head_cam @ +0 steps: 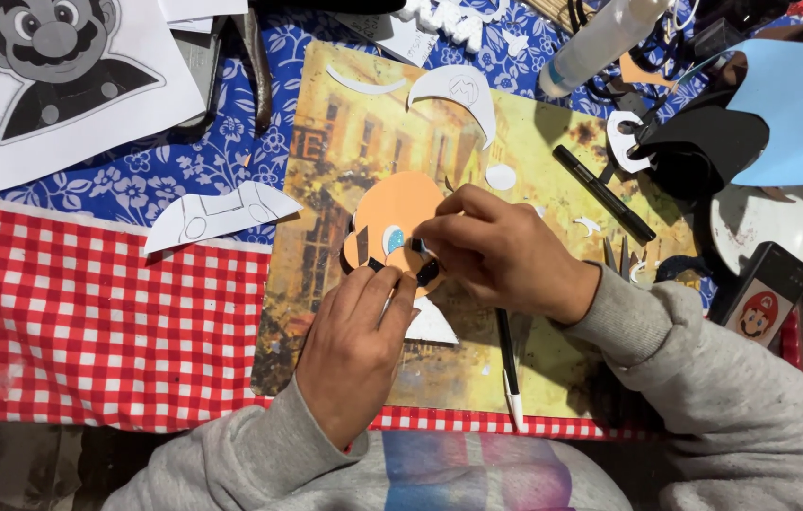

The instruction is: Cutting and assembling a Mario character from foam and paper sheets.

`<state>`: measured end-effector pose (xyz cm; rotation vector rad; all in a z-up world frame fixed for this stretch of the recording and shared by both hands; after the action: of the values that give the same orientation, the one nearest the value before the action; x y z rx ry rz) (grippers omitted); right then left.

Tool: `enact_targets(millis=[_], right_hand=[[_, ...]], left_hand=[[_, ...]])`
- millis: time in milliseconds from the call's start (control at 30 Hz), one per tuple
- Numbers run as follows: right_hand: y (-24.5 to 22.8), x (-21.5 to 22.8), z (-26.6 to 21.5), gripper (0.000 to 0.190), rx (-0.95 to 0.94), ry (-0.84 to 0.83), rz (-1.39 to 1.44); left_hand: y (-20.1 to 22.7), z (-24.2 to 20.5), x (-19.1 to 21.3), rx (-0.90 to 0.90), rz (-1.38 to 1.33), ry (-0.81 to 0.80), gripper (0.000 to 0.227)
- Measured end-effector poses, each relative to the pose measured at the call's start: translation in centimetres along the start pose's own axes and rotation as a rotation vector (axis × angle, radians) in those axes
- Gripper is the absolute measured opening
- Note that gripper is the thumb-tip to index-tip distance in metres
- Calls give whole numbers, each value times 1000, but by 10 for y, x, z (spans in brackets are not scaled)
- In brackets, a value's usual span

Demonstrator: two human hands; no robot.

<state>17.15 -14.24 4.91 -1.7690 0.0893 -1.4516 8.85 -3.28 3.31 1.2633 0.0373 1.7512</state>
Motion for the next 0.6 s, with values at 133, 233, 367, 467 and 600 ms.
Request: enact_targets(millis=[133,233,367,467,600], right_hand=[[2,-13,1,32,3,-92,-55],[6,-17,2,36,-8,-113,-74],[7,-17,3,36,-4,-115,-81],[6,-16,3,35,7,-119,-78],[0,-12,3,35,34,-111,-78]], left_hand=[[-1,0,0,4,-11,-8,41],[-1,0,0,3,-2,-7,41],[-1,0,-1,2,1,-11,41],[-1,-1,-2,4,2,-10,41],[-1,0,-1,2,-2,-8,41]])
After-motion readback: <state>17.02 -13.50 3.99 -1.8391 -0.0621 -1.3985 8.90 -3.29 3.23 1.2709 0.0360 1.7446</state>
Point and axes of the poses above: each hand's wrist, its own z-axis towards the middle knuckle, its own x-axis out of the back of the hand, y = z × x, the point moved 10 cm from there along z, towards the middle knuckle, and after that the axes turned 14 degrees about -x, right-handed, at the moved point
